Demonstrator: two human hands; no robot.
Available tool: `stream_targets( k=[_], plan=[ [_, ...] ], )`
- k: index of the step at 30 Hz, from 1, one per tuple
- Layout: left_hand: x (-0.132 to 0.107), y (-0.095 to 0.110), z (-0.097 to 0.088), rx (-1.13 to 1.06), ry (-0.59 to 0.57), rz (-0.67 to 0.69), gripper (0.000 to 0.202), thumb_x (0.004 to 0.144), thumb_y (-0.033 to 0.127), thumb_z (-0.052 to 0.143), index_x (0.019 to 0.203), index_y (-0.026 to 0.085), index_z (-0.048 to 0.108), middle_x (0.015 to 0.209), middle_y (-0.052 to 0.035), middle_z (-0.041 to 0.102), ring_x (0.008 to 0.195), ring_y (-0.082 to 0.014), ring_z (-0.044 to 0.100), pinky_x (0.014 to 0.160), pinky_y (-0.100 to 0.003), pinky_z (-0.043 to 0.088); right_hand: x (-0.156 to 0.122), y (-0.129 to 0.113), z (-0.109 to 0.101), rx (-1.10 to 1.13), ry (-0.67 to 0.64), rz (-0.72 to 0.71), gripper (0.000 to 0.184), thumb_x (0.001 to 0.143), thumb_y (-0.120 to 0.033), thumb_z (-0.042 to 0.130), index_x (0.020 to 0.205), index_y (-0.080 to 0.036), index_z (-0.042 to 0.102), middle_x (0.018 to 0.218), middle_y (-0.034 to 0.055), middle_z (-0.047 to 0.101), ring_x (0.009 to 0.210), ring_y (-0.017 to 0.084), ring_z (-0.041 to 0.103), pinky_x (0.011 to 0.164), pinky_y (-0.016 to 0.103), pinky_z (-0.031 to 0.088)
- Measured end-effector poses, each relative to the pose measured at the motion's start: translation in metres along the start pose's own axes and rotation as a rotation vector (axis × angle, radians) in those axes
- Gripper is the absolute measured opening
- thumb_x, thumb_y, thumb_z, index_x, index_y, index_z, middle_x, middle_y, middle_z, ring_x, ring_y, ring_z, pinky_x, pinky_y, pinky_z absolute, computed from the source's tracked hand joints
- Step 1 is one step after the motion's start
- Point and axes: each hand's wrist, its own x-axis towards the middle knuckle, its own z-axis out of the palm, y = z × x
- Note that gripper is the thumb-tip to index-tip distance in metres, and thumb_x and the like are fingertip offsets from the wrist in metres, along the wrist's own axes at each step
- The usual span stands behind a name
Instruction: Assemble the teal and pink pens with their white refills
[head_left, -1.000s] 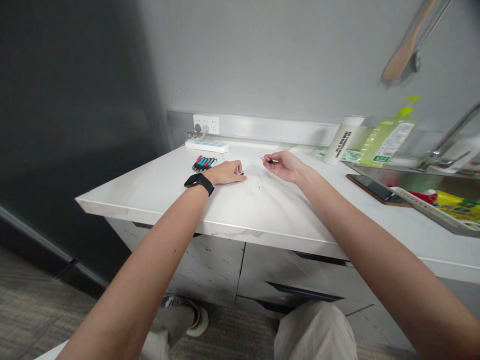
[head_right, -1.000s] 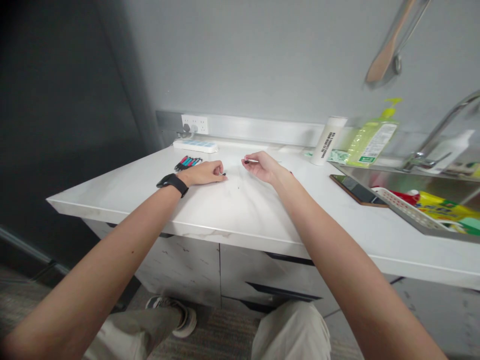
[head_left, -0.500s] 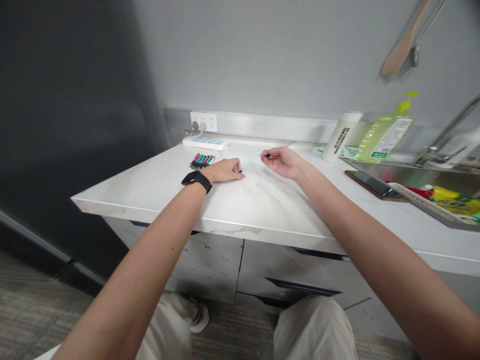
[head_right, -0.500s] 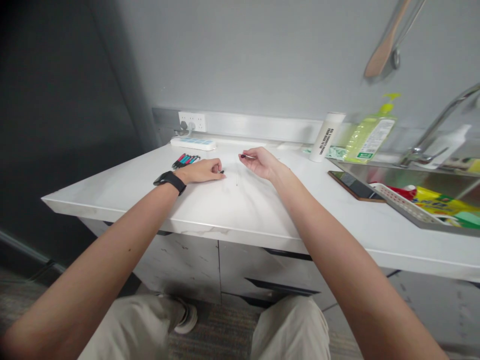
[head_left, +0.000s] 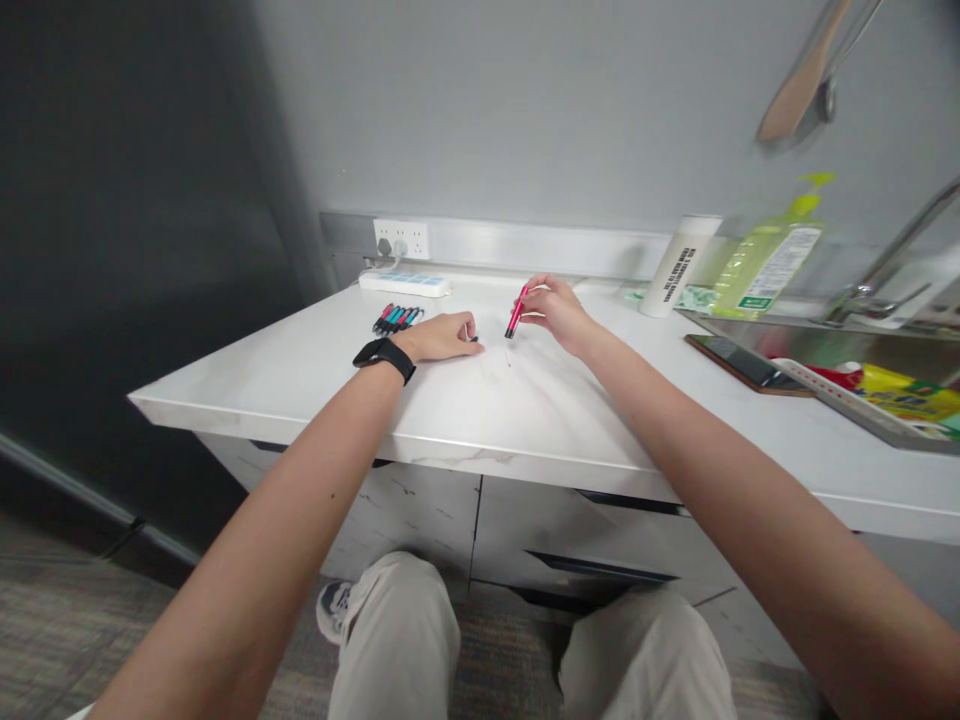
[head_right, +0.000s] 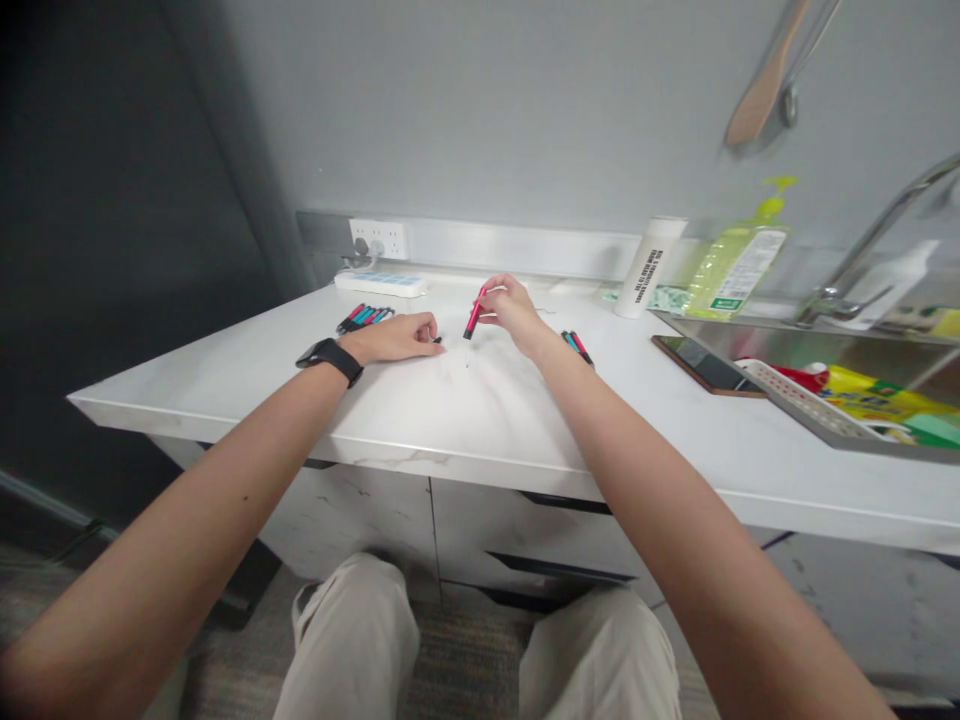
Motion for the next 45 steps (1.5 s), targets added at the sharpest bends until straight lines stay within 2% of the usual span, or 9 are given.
stream_targets(
  k=[6,10,18,23,25,32,38,42,45],
  plan=[
    [0.000,0.000,0.001,0.002,-0.003,-0.004,0.038,0.072,0.051,0.055,0.095,0.020,0.053,0.091,-0.0043,0.065,0.081,-0.0187,0.057,0.070,-0.026,0.039,0.004,0.006,-0.005,-0.354,0.130,-0.263,0.025,0.064,-0.008,0.056,0.079,-0.023,0.045,0.074,-0.0037,0.050,0.077,0.014,0.053,0.076,0.028,0.045],
    [0.001,-0.002,0.001,-0.009,-0.003,0.016,0.037,0.073,0.051,0.054,0.093,0.020,0.051,0.091,-0.0047,0.065,0.078,-0.0178,0.057,0.068,-0.026,0.040,0.004,0.006,-0.007,-0.411,0.134,-0.312,0.024,0.065,-0.008,0.056,0.080,-0.023,0.046,0.074,-0.0032,0.050,0.075,0.014,0.053,0.076,0.028,0.043],
    [0.002,-0.005,0.001,-0.006,-0.003,0.020,0.039,0.072,0.052,0.054,0.094,0.020,0.052,0.094,-0.0056,0.065,0.080,-0.0180,0.058,0.069,-0.026,0.040,0.008,0.008,-0.005,-0.265,0.141,-0.175,0.021,0.064,-0.012,0.059,0.080,-0.022,0.048,0.070,-0.0031,0.056,0.069,0.013,0.056,0.067,0.027,0.047],
    [0.002,-0.005,0.002,-0.009,0.002,0.019,0.039,0.072,0.052,0.055,0.094,0.020,0.053,0.091,-0.0047,0.065,0.078,-0.0177,0.057,0.069,-0.026,0.039,0.004,0.003,-0.006,0.115,0.046,0.119,0.011,0.068,-0.008,0.056,0.073,-0.017,0.052,0.064,0.0002,0.058,0.059,0.010,0.053,0.060,0.021,0.046],
    [0.002,-0.005,0.002,-0.012,0.006,0.016,0.038,0.072,0.052,0.055,0.093,0.020,0.053,0.090,-0.0046,0.065,0.077,-0.0175,0.057,0.068,-0.026,0.039,0.002,0.002,-0.007,0.214,0.000,0.194,0.008,0.070,-0.007,0.054,0.069,-0.015,0.053,0.062,0.0012,0.058,0.055,0.008,0.051,0.056,0.019,0.044],
    [0.003,-0.008,0.004,-0.029,0.017,0.004,0.036,0.073,0.049,0.056,0.092,0.019,0.052,0.087,-0.0042,0.062,0.075,-0.0169,0.055,0.066,-0.026,0.038,-0.002,-0.006,-0.009,0.315,-0.037,0.255,0.010,0.072,-0.005,0.053,0.068,-0.013,0.053,0.059,0.0012,0.057,0.052,0.006,0.051,0.051,0.015,0.042],
    [0.006,-0.011,0.005,-0.041,0.010,0.022,0.038,0.072,0.051,0.056,0.091,0.019,0.052,0.084,-0.0031,0.061,0.072,-0.0167,0.054,0.066,-0.026,0.038,0.000,0.001,-0.009,0.199,-0.034,0.210,0.011,0.070,-0.001,0.052,0.071,-0.012,0.055,0.059,0.0001,0.058,0.052,0.006,0.052,0.050,0.015,0.040],
    [0.006,-0.012,0.004,-0.047,0.016,0.040,0.039,0.073,0.053,0.054,0.092,0.020,0.052,0.080,-0.0020,0.060,0.070,-0.0166,0.053,0.065,-0.026,0.037,0.000,0.006,-0.003,-0.063,-0.012,0.223,0.010,0.072,-0.004,0.054,0.074,-0.013,0.055,0.054,-0.0021,0.055,0.048,0.007,0.049,0.048,0.017,0.038],
    [0.007,-0.011,0.005,-0.060,0.011,0.048,0.038,0.072,0.053,0.054,0.091,0.020,0.051,0.077,-0.0012,0.059,0.071,-0.0170,0.053,0.065,-0.026,0.038,-0.001,0.008,0.001,-0.292,0.035,0.200,0.010,0.076,-0.007,0.057,0.081,-0.015,0.054,0.059,-0.0028,0.056,0.052,0.007,0.052,0.049,0.017,0.037]
  ],
)
